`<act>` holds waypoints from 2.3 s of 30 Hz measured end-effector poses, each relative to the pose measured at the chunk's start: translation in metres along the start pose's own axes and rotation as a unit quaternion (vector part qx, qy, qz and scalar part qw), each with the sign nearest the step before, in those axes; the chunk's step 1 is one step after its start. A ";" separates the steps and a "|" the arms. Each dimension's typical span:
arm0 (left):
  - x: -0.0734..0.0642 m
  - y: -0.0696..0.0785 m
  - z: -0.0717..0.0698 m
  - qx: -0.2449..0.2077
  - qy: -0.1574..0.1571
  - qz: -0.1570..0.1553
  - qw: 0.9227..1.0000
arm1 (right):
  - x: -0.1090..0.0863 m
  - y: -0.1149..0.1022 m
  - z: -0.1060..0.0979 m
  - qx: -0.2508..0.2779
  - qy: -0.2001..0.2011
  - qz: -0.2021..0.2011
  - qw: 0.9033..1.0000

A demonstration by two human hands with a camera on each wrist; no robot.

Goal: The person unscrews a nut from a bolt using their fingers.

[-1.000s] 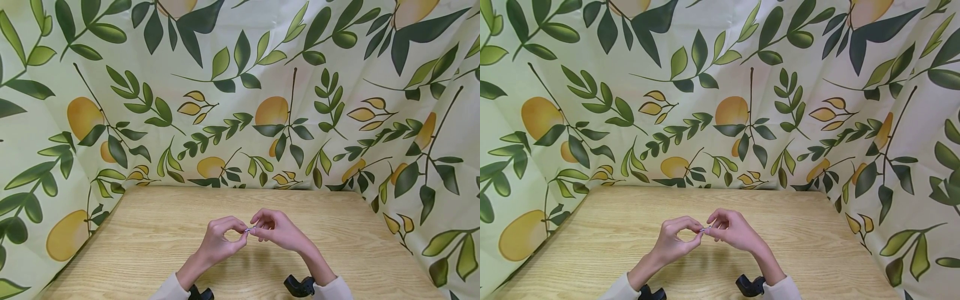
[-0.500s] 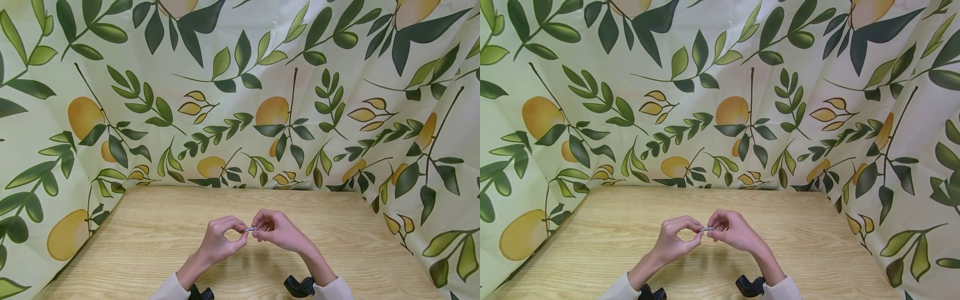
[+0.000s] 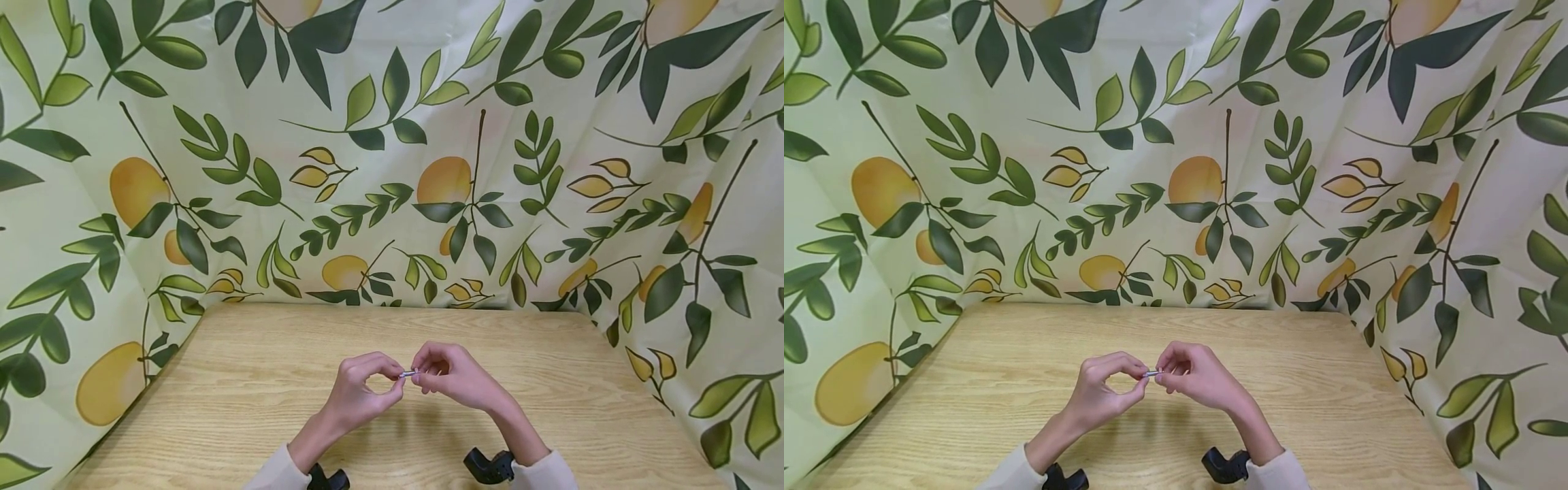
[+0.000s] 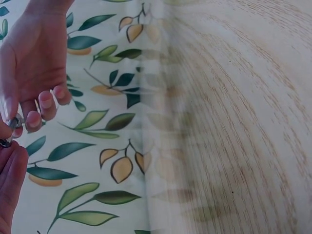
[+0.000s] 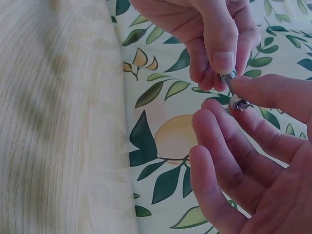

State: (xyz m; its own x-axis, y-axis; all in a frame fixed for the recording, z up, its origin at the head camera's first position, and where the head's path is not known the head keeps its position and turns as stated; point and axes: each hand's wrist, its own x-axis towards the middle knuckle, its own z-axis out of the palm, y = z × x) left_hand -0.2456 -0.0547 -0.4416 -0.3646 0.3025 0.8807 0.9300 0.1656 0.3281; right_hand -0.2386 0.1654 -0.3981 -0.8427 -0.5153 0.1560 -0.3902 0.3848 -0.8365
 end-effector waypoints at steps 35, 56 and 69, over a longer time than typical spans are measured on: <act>0.002 0.001 -0.002 0.002 0.000 -0.003 1.000 | 0.001 0.002 0.001 -0.012 -0.008 -0.014 1.000; 0.001 0.000 -0.001 -0.003 -0.001 -0.002 1.000 | -0.001 0.001 0.001 -0.008 0.002 -0.015 1.000; 0.000 0.000 -0.002 -0.004 -0.001 -0.006 1.000 | 0.000 0.001 0.001 -0.018 0.002 -0.001 1.000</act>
State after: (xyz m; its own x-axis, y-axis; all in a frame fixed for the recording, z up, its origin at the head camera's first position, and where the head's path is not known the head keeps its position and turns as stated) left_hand -0.2455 -0.0562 -0.4410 -0.3759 0.3018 0.8761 0.9258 0.1623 0.3413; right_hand -0.2386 0.1656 -0.3995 -0.8429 -0.5139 0.1596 -0.4054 0.4114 -0.8164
